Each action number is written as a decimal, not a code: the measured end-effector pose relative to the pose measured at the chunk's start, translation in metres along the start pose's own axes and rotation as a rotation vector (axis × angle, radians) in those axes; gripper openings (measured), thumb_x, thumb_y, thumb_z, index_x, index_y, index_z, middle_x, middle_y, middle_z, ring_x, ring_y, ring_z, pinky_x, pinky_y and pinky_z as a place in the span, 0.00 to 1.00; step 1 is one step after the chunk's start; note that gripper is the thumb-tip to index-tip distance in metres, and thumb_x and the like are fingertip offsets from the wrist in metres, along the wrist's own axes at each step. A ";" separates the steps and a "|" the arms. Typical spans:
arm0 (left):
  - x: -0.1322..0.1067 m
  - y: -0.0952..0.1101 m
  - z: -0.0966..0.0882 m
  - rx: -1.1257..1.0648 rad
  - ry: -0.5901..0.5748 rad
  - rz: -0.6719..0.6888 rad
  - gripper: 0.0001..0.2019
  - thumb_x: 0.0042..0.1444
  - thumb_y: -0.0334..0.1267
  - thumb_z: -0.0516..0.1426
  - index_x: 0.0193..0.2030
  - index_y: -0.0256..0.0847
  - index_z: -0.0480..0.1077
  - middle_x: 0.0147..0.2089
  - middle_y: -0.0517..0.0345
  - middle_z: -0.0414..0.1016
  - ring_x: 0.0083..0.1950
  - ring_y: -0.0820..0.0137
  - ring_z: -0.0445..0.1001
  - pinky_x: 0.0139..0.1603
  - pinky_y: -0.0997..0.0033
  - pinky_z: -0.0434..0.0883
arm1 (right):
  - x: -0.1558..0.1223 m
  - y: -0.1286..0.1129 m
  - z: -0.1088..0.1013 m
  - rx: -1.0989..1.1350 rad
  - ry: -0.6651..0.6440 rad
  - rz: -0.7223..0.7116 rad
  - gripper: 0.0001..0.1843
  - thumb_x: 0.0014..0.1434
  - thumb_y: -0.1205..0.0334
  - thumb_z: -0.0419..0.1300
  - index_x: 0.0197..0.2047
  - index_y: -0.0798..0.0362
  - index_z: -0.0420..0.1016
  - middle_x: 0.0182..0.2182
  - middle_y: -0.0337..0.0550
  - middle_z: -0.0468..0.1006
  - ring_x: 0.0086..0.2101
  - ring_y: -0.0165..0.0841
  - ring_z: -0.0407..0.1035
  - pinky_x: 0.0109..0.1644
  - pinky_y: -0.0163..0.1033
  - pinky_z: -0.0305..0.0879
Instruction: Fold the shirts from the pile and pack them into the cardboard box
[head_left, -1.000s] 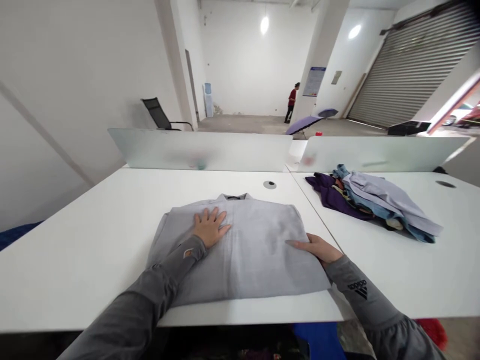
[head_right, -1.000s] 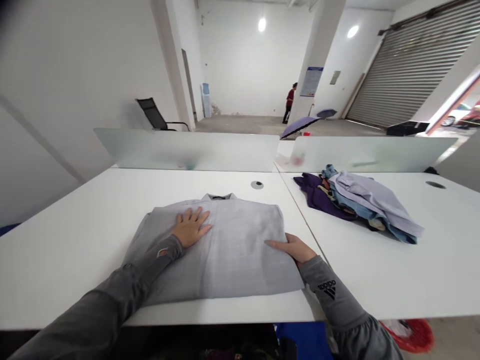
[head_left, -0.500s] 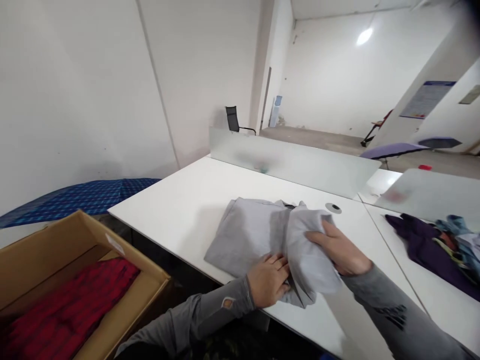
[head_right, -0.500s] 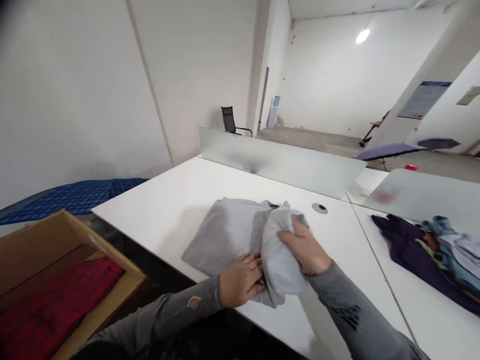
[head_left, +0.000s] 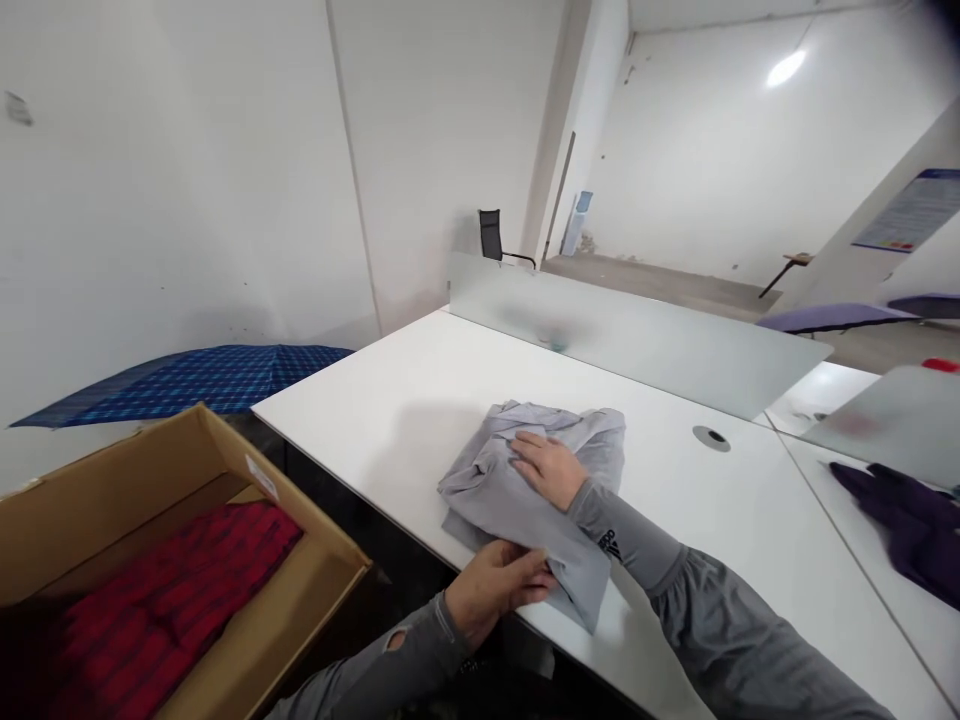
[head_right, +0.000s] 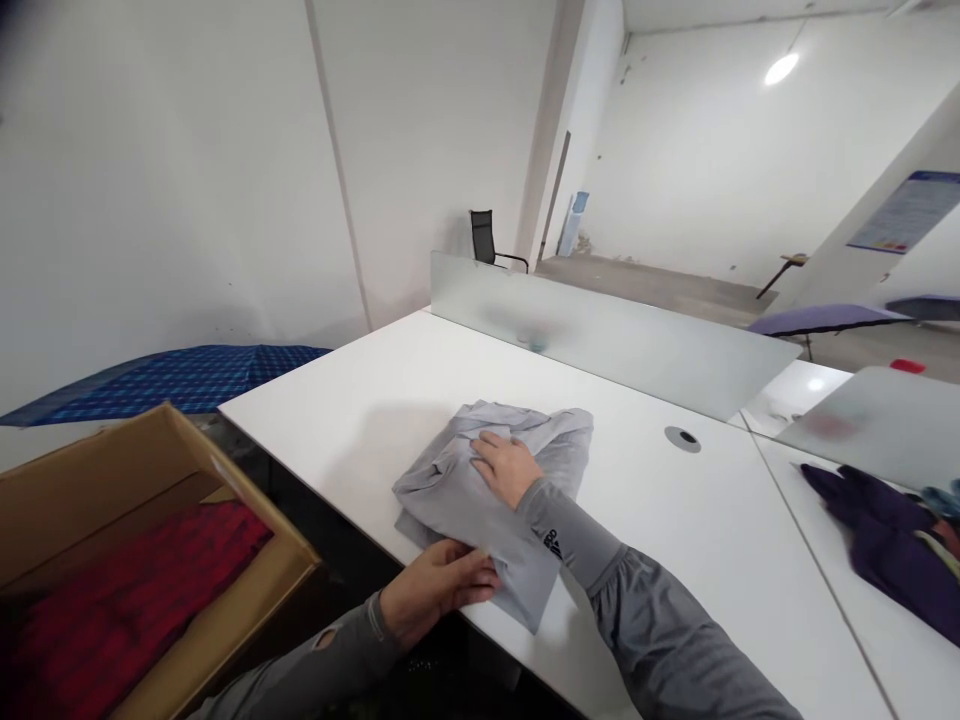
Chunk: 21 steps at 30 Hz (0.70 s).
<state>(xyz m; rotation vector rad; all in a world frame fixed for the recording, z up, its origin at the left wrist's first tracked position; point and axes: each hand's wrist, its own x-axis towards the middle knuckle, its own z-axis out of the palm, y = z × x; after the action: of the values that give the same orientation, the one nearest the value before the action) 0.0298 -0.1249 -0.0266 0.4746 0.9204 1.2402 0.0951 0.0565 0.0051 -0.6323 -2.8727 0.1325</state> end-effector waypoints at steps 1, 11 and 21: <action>0.002 0.001 0.003 -0.031 0.053 -0.024 0.22 0.49 0.52 0.66 0.34 0.32 0.72 0.35 0.49 0.76 0.37 0.70 0.76 0.40 0.73 0.74 | -0.004 0.009 0.001 -0.039 -0.017 -0.006 0.24 0.69 0.53 0.46 0.62 0.53 0.67 0.62 0.53 0.66 0.59 0.43 0.62 0.65 0.58 0.50; 0.015 -0.001 0.006 -0.080 0.258 -0.076 0.13 0.60 0.45 0.58 0.37 0.38 0.61 0.29 0.57 0.73 0.26 0.70 0.76 0.32 0.67 0.75 | -0.034 0.111 -0.008 -0.298 0.012 0.496 0.28 0.68 0.44 0.43 0.60 0.51 0.67 0.59 0.53 0.69 0.58 0.47 0.59 0.57 0.59 0.55; 0.020 0.033 -0.017 0.361 0.266 0.110 0.17 0.49 0.49 0.64 0.37 0.36 0.72 0.32 0.55 0.77 0.34 0.66 0.74 0.35 0.69 0.71 | -0.205 0.072 -0.051 -0.185 -0.180 0.530 0.36 0.55 0.39 0.58 0.62 0.45 0.65 0.52 0.51 0.75 0.53 0.51 0.66 0.48 0.53 0.61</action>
<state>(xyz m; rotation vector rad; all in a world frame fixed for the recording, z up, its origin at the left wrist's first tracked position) -0.0024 -0.0994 -0.0184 0.6617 1.3719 1.2600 0.3174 0.0367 0.0101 -1.4760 -2.8258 -0.0029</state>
